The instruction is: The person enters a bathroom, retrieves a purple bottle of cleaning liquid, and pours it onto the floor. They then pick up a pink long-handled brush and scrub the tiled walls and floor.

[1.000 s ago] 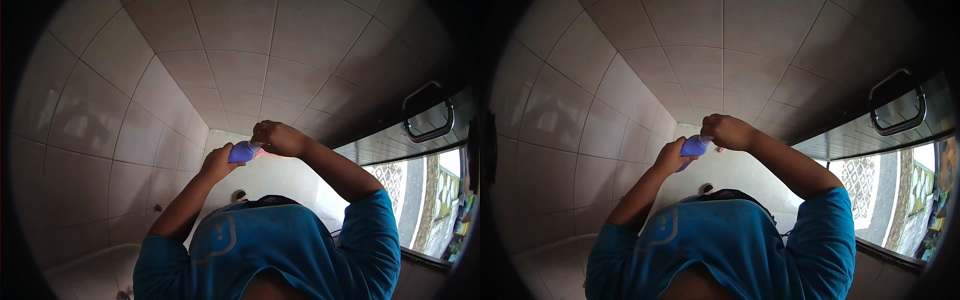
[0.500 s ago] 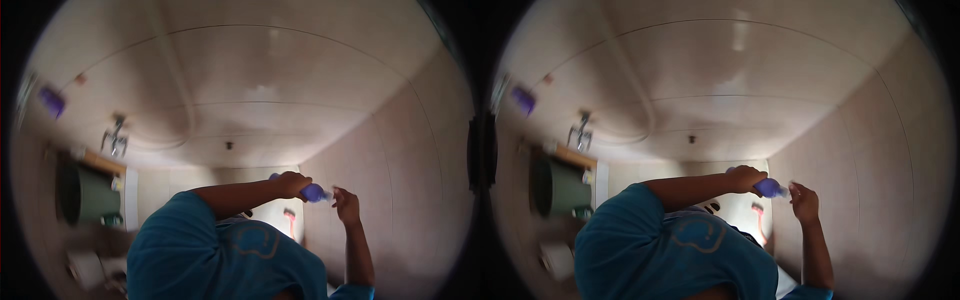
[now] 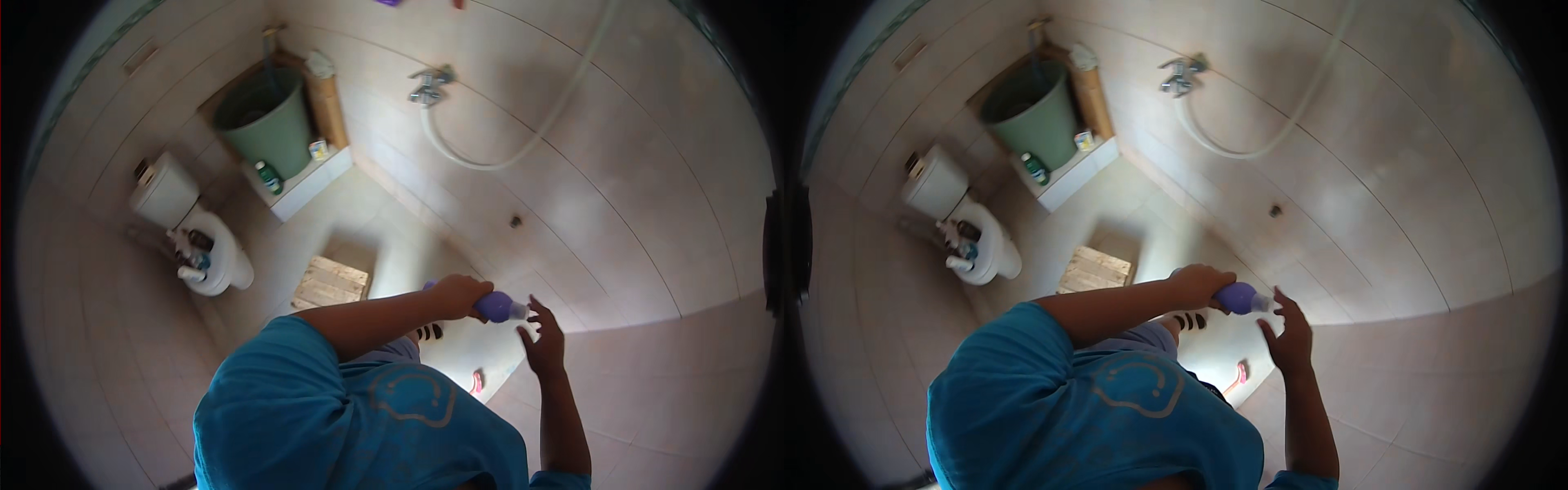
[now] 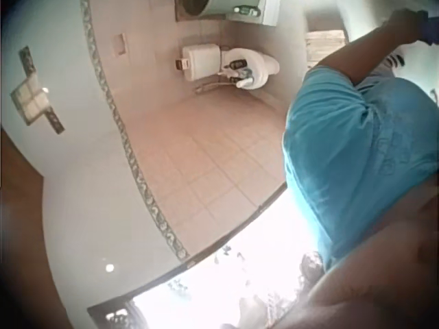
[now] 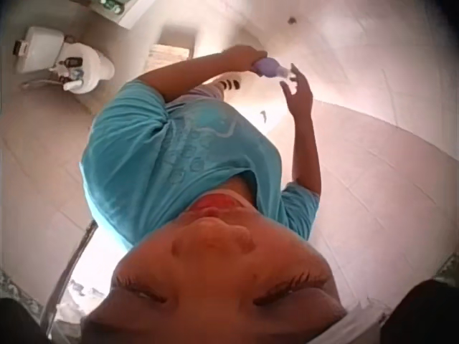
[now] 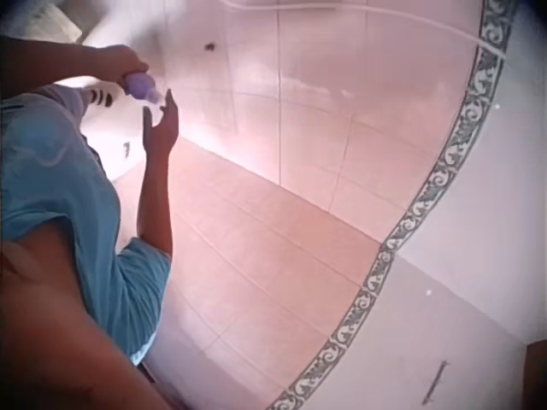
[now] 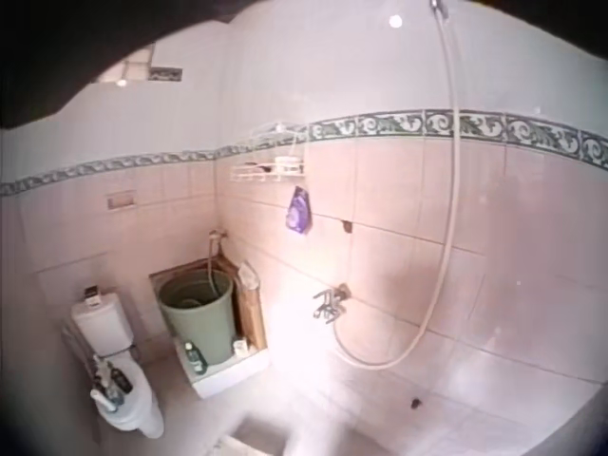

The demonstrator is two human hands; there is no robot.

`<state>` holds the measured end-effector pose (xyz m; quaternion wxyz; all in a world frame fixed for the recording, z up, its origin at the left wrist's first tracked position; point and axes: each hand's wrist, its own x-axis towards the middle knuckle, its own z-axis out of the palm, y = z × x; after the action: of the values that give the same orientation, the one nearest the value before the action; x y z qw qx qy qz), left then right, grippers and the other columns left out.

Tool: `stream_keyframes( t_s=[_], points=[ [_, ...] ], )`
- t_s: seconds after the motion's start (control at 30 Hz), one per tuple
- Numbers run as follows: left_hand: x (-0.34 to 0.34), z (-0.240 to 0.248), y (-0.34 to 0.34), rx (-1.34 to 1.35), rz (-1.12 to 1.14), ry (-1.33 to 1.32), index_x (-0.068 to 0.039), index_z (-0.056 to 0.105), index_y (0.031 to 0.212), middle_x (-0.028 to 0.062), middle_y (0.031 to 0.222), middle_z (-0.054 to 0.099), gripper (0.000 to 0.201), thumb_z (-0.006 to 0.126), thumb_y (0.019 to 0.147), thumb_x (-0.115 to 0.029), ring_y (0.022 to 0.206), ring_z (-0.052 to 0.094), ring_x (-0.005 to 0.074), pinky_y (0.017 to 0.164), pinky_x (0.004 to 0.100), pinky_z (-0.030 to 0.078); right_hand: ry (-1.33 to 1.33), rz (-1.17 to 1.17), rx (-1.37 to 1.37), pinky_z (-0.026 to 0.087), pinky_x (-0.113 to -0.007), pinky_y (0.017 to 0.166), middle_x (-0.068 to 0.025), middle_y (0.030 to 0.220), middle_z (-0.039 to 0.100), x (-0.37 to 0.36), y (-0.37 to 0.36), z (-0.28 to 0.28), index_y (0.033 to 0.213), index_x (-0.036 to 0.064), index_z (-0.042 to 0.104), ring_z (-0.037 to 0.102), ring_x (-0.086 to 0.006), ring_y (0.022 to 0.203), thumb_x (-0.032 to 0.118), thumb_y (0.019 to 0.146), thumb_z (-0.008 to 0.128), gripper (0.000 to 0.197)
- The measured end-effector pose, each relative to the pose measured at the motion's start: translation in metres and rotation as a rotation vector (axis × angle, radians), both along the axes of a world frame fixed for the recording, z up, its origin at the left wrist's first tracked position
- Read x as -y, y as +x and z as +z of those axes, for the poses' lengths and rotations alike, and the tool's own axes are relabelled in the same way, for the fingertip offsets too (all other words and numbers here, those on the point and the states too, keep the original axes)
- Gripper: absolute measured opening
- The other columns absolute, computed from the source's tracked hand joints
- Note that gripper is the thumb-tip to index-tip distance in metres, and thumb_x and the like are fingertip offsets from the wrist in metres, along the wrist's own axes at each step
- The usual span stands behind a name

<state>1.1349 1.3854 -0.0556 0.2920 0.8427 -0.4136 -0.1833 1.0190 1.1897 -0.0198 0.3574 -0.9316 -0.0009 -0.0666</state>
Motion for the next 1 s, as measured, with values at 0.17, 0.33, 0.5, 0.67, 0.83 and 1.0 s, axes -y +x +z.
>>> stream_keyframes(
  t_s=[0.17, 0.33, 0.5, 0.67, 0.83, 1.0],
  points=[
    [-0.109, -0.017, -0.048, -0.079, 0.211, 0.008, -0.011, 0.052, 0.094, 0.0123, 0.08, 0.061, 0.043, 0.071, 0.066, -0.037, 0.08, 0.058, 0.0327, 0.071, 0.0425, 0.043, -0.229, 0.42, 0.099, 0.044, -0.038, 0.073, -0.012, 0.096, 0.056, -0.088, 0.007, -0.018, 0.107, 0.008, 0.051, 0.054, -0.0278, 0.088, 0.009, 0.072, 0.064, 0.037],
    [-0.204, -0.025, -0.094, -0.032, 0.423, -0.017, -0.011, 0.053, 0.091, 0.0118, 0.08, 0.061, 0.04, 0.071, 0.066, -0.035, 0.079, 0.059, 0.0318, 0.069, 0.0411, 0.043, -0.26, 0.462, -0.052, 0.044, -0.039, 0.066, -0.0114, 0.073, 0.058, -0.179, 0.016, -0.051, 0.089, 0.004, 0.057, 0.056, -0.0291, 0.069, 0.026, 0.082, 0.054, 0.023],
    [-0.302, -0.033, -0.114, -0.016, 0.538, 0.128, -0.011, 0.053, 0.091, 0.0114, 0.078, 0.061, 0.034, 0.069, 0.069, -0.032, 0.076, 0.059, 0.0321, 0.068, 0.0415, 0.044, 0.056, 0.39, -0.81, 0.044, -0.037, 0.059, -0.0103, 0.057, 0.056, -0.273, 0.043, -0.088, 0.077, 0.0021, 0.058, 0.056, -0.0281, 0.056, 0.046, 0.085, 0.043, 0.047],
    [-0.415, -0.041, -0.145, -0.099, 0.755, 0.081, -0.011, 0.051, 0.094, 0.0116, 0.08, 0.062, 0.038, 0.069, 0.069, -0.034, 0.076, 0.059, 0.0321, 0.068, 0.042, 0.044, -0.353, 0.819, -0.262, 0.045, -0.04, 0.061, -0.0121, 0.071, 0.059, -0.405, 0.043, -0.038, 0.093, 0.0046, 0.053, 0.06, -0.0289, 0.068, 0.042, 0.084, 0.047, 0.039],
    [-0.534, -0.067, -0.194, -0.077, 0.902, -0.001, -0.01, 0.051, 0.094, 0.0129, 0.08, 0.062, 0.042, 0.069, 0.066, -0.036, 0.077, 0.059, 0.0325, 0.068, 0.0414, 0.044, -0.47, 1.067, -0.205, 0.045, -0.043, 0.063, -0.0135, 0.078, 0.059, -0.538, 0.026, -0.059, 0.088, 0.0055, 0.05, 0.058, -0.0338, 0.075, 0.036, 0.085, 0.045, 0.031],
    [-0.638, -0.094, -0.233, -0.032, 1.046, 0.001, -0.007, 0.052, 0.092, 0.0129, 0.077, 0.061, 0.038, 0.07, 0.067, -0.03, 0.074, 0.059, 0.032, 0.068, 0.0414, 0.044, 0.038, 0.645, -1.242, 0.033, -0.032, 0.039, -0.0021, 0.048, 0.042, -0.663, 0.016, -0.123, 0.063, 0.0089, 0.046, 0.042, -0.0174, 0.04, 0.043, 0.088, 0.035, 0.044]
  ],
)
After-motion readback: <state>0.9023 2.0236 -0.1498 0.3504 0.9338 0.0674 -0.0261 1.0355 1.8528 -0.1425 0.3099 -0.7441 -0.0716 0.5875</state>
